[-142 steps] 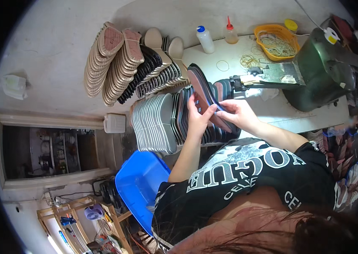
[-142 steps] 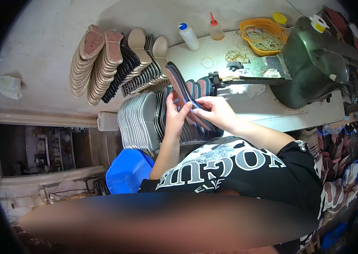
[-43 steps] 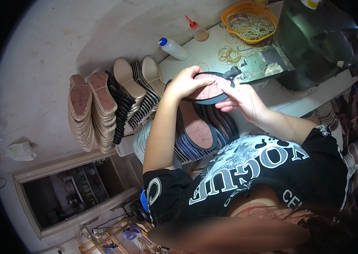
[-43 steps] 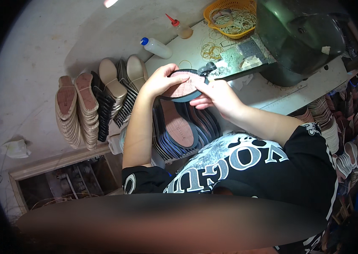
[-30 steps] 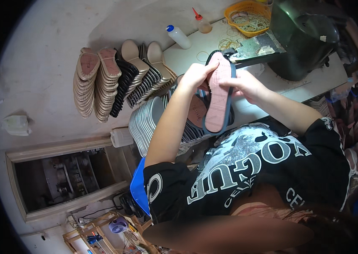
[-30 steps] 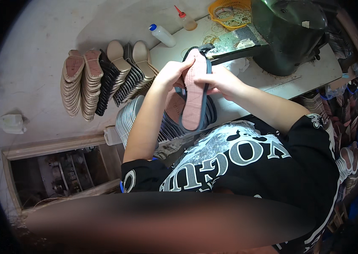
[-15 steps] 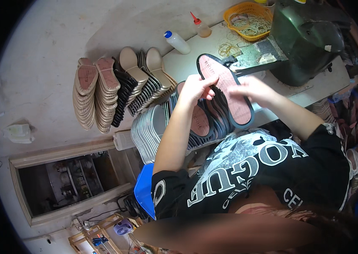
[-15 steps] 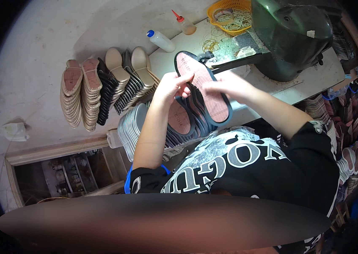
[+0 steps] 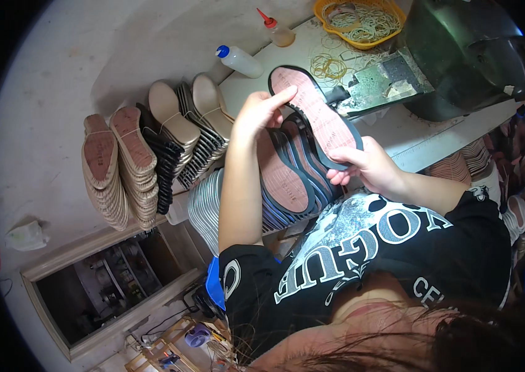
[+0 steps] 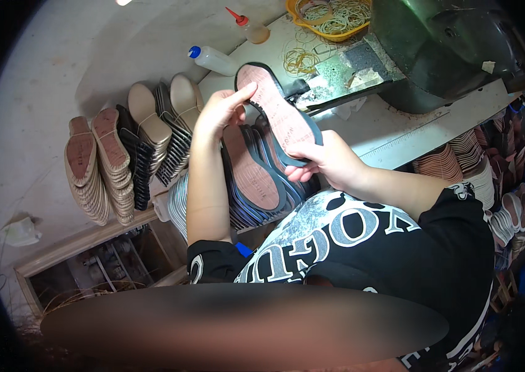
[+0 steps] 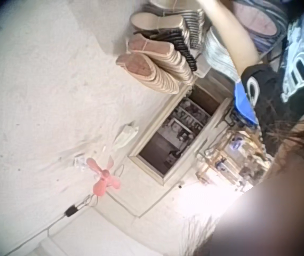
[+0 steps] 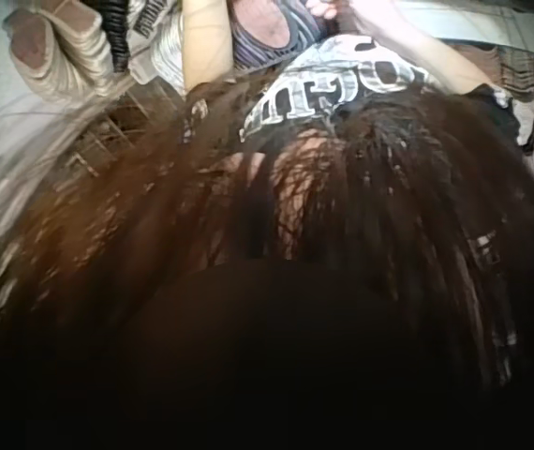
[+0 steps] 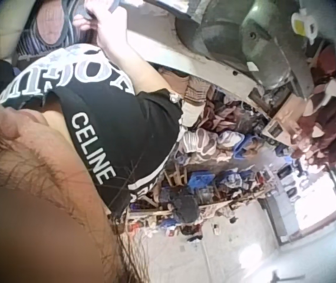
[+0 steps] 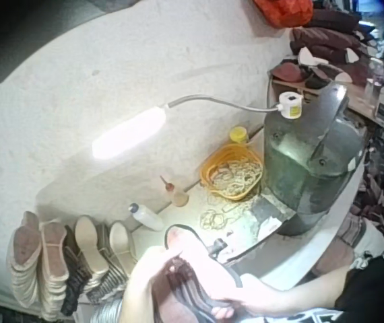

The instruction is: Inspecting and sorting various components of shoe soles at a manufacturing workstation.

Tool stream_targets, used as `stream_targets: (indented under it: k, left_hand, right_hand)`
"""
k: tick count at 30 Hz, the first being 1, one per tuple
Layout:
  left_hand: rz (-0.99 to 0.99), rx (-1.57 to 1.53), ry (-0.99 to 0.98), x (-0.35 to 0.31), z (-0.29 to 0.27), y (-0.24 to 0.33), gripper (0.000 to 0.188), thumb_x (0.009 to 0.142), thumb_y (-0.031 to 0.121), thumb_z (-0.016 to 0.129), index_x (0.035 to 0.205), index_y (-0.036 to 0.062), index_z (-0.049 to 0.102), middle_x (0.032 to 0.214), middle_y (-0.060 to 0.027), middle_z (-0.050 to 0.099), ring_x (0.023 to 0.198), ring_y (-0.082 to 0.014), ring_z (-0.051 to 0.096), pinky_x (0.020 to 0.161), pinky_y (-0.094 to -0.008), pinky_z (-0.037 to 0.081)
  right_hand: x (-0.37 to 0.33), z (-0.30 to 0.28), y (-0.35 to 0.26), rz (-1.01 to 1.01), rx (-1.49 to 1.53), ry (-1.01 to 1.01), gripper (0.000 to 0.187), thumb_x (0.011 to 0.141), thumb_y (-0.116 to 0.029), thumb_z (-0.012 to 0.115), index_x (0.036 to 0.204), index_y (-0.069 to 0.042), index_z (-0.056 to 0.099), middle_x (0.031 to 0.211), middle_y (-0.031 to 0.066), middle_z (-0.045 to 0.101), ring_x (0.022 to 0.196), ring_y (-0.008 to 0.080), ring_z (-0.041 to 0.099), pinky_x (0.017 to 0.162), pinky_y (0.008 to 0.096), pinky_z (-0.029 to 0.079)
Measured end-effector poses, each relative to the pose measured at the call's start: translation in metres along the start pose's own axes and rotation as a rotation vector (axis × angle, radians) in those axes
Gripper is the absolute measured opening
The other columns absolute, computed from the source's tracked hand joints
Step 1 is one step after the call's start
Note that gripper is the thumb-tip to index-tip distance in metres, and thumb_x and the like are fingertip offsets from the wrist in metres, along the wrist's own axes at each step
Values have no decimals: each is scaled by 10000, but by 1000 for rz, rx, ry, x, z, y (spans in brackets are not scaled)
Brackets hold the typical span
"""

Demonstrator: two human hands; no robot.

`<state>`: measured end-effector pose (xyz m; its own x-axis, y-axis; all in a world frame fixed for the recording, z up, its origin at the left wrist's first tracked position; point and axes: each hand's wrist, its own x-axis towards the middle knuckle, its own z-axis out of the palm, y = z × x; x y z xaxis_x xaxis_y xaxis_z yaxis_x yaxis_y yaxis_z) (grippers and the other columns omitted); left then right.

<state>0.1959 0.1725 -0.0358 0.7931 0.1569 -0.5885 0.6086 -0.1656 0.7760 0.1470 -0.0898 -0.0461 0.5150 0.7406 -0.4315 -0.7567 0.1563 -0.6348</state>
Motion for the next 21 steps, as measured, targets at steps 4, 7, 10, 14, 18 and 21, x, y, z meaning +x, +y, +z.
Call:
stream_targets:
  k: [4,7,10,14,18,21]
  left_hand:
    - [591,645,351,24,-10,19,687,674,498,791,1052,-32,573,1081,-185,577,994,-260,545,838,-319,443]
    - [902,917,65,27,-7,45,720,660,460,798,1184,28,557,1328,-178,466,1281,-304,379,1056,-345,306]
    - [957,934,-376,37,2,62,570,648,415,810,1087,101,626,1227,-118,550,1237,-284,418,1036,-337,321]
    - [845,917,-516,39,1,72,430,666,404,804,831,54,616,756,-50,570,836,-184,514,690,-325,406]
    - [758,1007,-502,26,-6,73,419,703,401,781,804,50,575,579,-28,500,525,-142,450,505,-294,362]
    - [494,987,-472,3,-7,72,362,792,402,703,854,62,596,604,-57,525,557,-148,490,531,-306,391]
  right_hand:
    - [20,9,0,-60,71,19,270,895,-230,606,952,32,638,807,156,678,678,178,682,608,241,537]
    - [29,15,-3,-73,72,59,291,915,-252,591,955,33,638,828,156,681,689,173,683,629,241,545]
    - [30,22,-6,-90,106,116,338,932,-289,578,990,40,630,860,166,683,714,178,688,657,250,554]
    - [32,25,-11,-84,120,152,432,948,-354,556,1060,59,606,899,190,680,766,199,697,698,274,565]
    - [33,25,-11,-82,108,163,475,954,-376,540,1076,80,592,909,203,677,780,211,699,704,275,567]
    - [36,22,-13,-67,87,146,493,960,-375,527,1086,98,579,925,211,674,779,220,699,711,272,567]
